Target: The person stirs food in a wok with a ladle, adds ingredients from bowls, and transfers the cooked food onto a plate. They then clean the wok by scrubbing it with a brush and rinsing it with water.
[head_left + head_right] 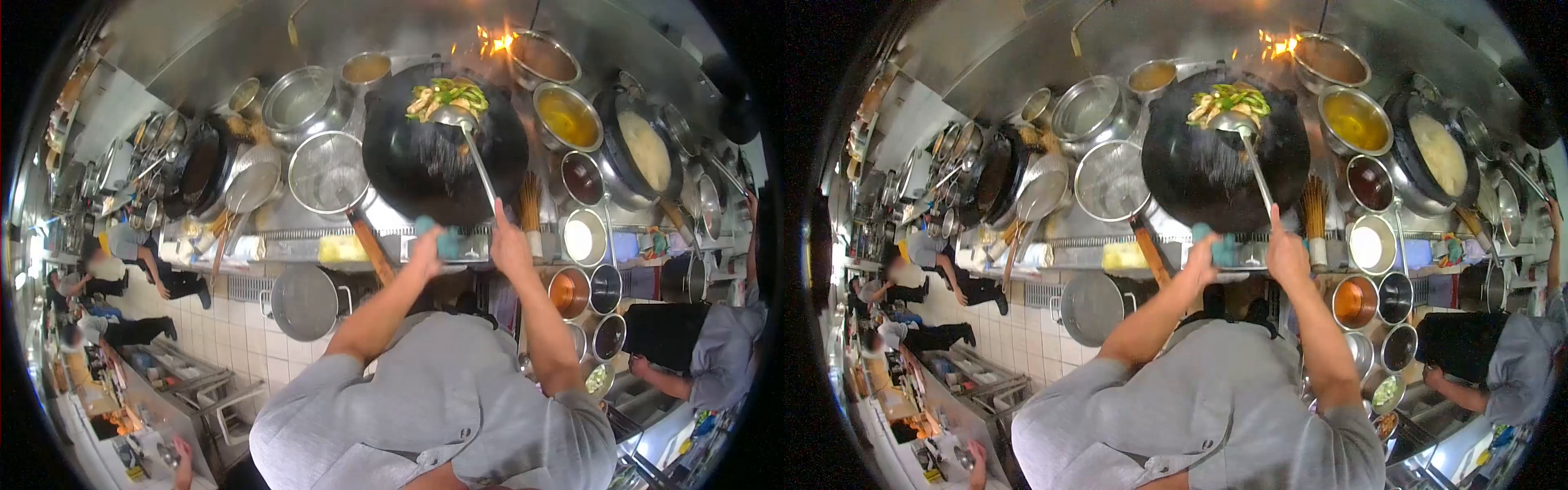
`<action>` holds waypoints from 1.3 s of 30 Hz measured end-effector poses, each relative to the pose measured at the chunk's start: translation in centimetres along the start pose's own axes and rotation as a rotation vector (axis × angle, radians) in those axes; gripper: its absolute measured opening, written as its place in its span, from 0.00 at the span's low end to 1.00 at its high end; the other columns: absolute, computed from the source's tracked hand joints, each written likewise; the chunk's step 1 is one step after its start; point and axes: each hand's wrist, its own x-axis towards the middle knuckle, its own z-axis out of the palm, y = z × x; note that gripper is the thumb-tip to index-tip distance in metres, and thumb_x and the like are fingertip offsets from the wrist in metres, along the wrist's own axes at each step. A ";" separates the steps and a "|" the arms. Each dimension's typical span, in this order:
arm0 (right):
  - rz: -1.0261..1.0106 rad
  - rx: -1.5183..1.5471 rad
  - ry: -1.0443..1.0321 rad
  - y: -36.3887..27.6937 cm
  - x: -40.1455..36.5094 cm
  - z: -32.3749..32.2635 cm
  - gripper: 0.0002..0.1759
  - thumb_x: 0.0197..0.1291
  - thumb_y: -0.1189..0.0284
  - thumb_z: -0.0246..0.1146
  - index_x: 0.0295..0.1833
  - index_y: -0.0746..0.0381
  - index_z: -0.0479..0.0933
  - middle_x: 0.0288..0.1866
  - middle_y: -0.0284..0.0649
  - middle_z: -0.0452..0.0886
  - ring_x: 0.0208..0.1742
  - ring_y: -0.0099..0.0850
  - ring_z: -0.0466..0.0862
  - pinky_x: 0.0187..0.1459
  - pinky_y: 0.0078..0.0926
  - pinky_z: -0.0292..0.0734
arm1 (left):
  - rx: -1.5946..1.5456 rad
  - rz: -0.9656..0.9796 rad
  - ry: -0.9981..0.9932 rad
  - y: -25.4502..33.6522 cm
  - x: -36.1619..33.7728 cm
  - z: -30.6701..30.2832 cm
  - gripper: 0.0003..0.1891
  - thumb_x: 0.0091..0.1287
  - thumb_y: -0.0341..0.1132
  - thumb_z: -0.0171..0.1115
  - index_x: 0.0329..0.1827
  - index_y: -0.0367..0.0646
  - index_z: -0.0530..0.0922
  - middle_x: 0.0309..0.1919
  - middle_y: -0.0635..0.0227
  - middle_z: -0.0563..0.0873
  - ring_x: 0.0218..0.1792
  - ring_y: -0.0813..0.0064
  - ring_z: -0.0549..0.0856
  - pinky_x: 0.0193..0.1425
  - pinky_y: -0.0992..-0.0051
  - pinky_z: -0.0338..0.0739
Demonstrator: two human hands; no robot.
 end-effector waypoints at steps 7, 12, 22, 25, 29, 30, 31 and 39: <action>0.029 0.214 -0.243 -1.9 -6.6 -9.6 0.38 0.68 0.77 0.61 0.83 0.56 0.62 0.59 0.65 0.81 0.59 0.64 0.81 0.59 0.51 0.78 | -0.045 -0.062 -0.006 3.2 1.1 2.4 0.04 0.68 0.33 0.58 0.33 0.47 0.76 0.31 0.64 0.85 0.27 0.64 0.83 0.29 0.61 0.76; -0.076 0.095 -0.169 0.9 -2.4 -2.9 0.42 0.67 0.76 0.61 0.85 0.53 0.57 0.50 0.67 0.84 0.52 0.66 0.83 0.56 0.55 0.77 | -0.044 0.034 -0.004 5.2 3.8 3.1 0.07 0.69 0.34 0.58 0.31 0.48 0.77 0.29 0.66 0.84 0.25 0.68 0.79 0.29 0.65 0.74; -0.001 0.139 -0.150 -1.2 -6.3 -6.8 0.41 0.66 0.76 0.61 0.84 0.56 0.58 0.43 0.64 0.85 0.45 0.63 0.85 0.48 0.58 0.79 | -0.096 0.015 0.043 2.0 -4.0 3.3 0.03 0.66 0.30 0.57 0.38 0.51 0.74 0.31 0.63 0.82 0.24 0.65 0.81 0.22 0.61 0.73; -0.087 0.209 -0.189 0.6 -7.5 -8.6 0.39 0.67 0.75 0.60 0.83 0.55 0.60 0.43 0.65 0.85 0.46 0.66 0.84 0.51 0.61 0.78 | -0.129 -0.032 -0.021 4.5 1.8 3.0 0.05 0.68 0.30 0.59 0.32 0.50 0.76 0.27 0.68 0.80 0.25 0.66 0.81 0.29 0.61 0.79; -0.012 0.107 -0.162 0.8 -2.7 -3.1 0.38 0.68 0.75 0.60 0.84 0.55 0.60 0.40 0.64 0.85 0.43 0.66 0.84 0.49 0.62 0.77 | -0.086 0.015 -0.031 4.1 5.0 1.3 0.04 0.66 0.30 0.59 0.32 0.47 0.76 0.27 0.67 0.80 0.26 0.66 0.80 0.25 0.64 0.75; 0.021 0.080 -0.137 0.4 -1.0 -1.0 0.39 0.68 0.75 0.60 0.84 0.55 0.59 0.40 0.64 0.85 0.42 0.65 0.84 0.48 0.62 0.77 | -0.075 0.036 -0.021 3.7 5.5 0.8 0.03 0.66 0.29 0.58 0.33 0.47 0.76 0.28 0.67 0.80 0.27 0.66 0.80 0.25 0.64 0.75; 0.053 0.054 -0.112 -0.1 -0.2 0.1 0.39 0.68 0.75 0.60 0.84 0.55 0.59 0.39 0.64 0.85 0.42 0.65 0.84 0.48 0.62 0.77 | -0.076 0.008 0.030 3.2 3.7 1.2 0.02 0.66 0.29 0.58 0.35 0.47 0.76 0.29 0.67 0.80 0.28 0.66 0.81 0.26 0.64 0.76; -0.063 0.241 -0.107 0.5 -6.5 -6.5 0.41 0.67 0.74 0.62 0.84 0.49 0.59 0.44 0.66 0.85 0.47 0.67 0.84 0.51 0.60 0.77 | -0.044 -0.082 0.064 3.6 -2.0 3.1 0.03 0.66 0.28 0.57 0.40 0.48 0.77 0.33 0.66 0.84 0.31 0.66 0.85 0.31 0.63 0.80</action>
